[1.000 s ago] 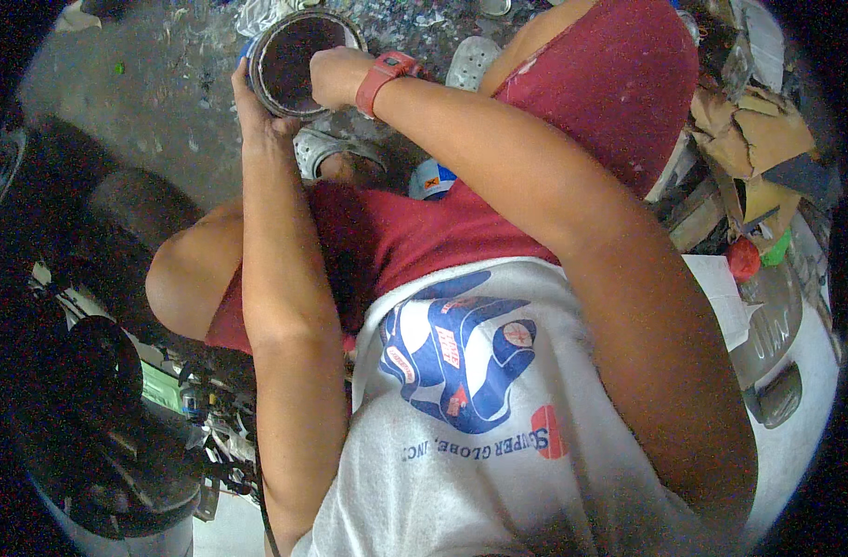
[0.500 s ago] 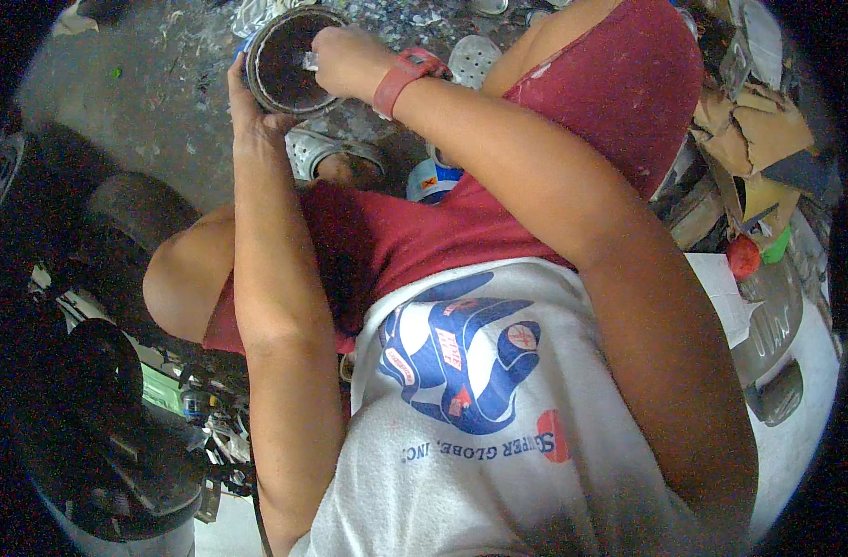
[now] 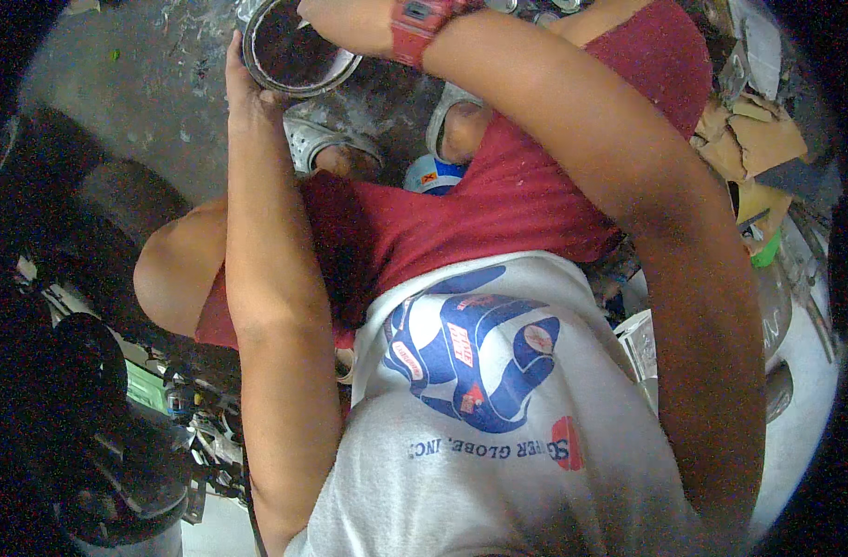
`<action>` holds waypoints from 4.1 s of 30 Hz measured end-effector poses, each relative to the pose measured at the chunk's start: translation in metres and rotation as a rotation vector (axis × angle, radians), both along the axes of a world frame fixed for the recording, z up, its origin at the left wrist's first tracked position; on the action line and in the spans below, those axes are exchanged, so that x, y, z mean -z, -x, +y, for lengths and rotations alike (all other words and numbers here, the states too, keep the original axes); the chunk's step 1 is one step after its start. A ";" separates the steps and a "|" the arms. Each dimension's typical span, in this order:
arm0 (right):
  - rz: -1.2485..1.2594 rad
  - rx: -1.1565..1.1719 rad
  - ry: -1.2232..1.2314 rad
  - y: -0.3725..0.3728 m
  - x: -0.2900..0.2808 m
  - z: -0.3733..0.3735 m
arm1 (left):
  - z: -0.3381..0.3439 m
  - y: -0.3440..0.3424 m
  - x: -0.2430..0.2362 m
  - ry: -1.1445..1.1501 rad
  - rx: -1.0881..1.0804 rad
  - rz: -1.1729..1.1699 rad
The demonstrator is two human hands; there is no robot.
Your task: The person sits on the floor and uses a metal spatula to scrape and mix a dark paste inside a small metal can. They repeatedly scrape the sides and bottom of the can to blend the contents.
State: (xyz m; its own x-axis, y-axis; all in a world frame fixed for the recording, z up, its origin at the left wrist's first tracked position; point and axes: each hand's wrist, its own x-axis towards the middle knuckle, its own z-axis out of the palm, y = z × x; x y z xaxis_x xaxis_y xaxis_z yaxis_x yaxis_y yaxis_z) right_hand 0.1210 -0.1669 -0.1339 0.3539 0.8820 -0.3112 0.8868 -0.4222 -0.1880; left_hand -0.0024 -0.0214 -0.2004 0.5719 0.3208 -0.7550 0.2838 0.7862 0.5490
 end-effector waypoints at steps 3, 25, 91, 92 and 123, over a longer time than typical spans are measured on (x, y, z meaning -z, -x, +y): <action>0.038 0.124 -0.131 0.006 -0.035 -0.019 | 0.011 0.005 0.020 0.020 -0.034 -0.023; 0.276 0.279 -0.095 0.016 0.011 -0.017 | 0.003 -0.006 0.013 0.076 -0.009 0.002; 0.547 0.447 -0.146 0.020 0.042 -0.017 | -0.021 -0.017 -0.010 -0.037 0.029 0.073; 0.474 0.475 -0.173 0.013 0.047 -0.019 | -0.021 -0.021 -0.014 -0.043 0.052 0.078; 0.487 0.825 -0.528 0.070 0.024 -0.097 | -0.051 0.050 -0.030 0.145 -0.088 0.081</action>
State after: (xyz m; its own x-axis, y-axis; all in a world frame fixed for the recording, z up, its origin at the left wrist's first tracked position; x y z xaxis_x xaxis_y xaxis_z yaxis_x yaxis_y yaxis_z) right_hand 0.0514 -0.2642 -0.1577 0.8385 0.4938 -0.2305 0.1496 -0.6153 -0.7739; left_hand -0.0520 -0.0725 -0.1706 0.4816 0.2518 -0.8395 0.2489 0.8791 0.4064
